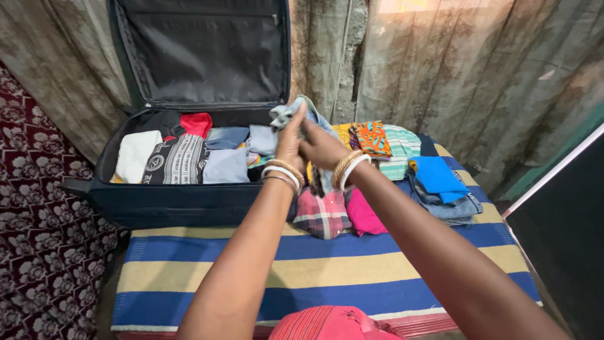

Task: The person picks up several garments from a bed and places them into an open suitcase, then picks up a grey top, shakes it, rolls it, and sets it on the bed.

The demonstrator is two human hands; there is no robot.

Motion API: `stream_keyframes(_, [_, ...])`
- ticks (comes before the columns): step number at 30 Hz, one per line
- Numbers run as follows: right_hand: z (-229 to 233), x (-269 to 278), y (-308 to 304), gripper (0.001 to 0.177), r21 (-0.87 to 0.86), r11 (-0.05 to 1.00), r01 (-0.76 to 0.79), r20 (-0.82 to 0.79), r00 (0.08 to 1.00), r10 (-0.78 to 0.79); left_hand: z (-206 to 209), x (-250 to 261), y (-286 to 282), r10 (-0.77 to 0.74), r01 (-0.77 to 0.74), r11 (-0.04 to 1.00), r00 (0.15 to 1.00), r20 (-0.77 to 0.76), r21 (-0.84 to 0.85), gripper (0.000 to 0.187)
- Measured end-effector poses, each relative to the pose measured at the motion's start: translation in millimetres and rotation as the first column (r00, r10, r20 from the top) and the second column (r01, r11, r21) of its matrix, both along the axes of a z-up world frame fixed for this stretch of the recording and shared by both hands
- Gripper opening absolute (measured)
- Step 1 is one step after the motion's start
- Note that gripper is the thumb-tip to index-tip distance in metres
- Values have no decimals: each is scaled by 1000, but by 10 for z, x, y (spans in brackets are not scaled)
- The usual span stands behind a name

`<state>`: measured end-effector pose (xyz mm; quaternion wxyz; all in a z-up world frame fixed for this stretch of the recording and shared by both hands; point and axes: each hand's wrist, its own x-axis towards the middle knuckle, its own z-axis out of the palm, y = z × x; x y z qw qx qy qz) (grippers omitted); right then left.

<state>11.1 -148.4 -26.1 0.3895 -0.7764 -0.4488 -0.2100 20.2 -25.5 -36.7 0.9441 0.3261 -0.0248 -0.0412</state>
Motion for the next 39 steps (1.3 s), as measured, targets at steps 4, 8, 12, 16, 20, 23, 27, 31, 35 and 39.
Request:
stream_keyframes(4, [118,-109,-253,63,-130,990,-62,-222,975,32,-138,92,231,-50,34,975,997,-67,-221,36])
stream_keyframes(8, [458,-223,-478,61,325,918,225,-783,609,128,-7,-65,228,93,-89,995,991,94,-48,37])
stream_keyframes(12, [776,-512,-452,46,408,711,573,-910,190,369,163,-160,43,99,-388,617,901,422,684,35])
stream_keyframes(16, [611,-298,-489,37,686,628,367,-710,148,689,238,-496,-149,-481,-928,-179,373,794,327,66])
stream_keyframes(20, [49,167,-681,31,646,583,494,-717,129,685,269,-627,-189,-505,-789,48,510,696,613,74])
stream_keyframes(23, [-72,371,-815,28,638,572,515,-724,149,674,115,-360,18,-389,-411,457,705,593,789,64])
stream_keyframes(27, [118,353,-879,27,635,532,560,-730,210,650,-379,292,339,103,-436,541,883,458,720,62])
stream_keyframes(31, [336,183,-885,30,693,573,438,-686,156,711,-794,571,474,133,-212,638,977,164,740,68])
stream_keyframes(35, [389,98,-842,26,723,583,372,-677,208,706,-414,262,281,-91,117,913,992,-85,391,80])
stream_keyframes(39, [376,27,-844,32,736,570,366,-648,135,749,81,-161,142,-219,250,949,961,-171,191,77])
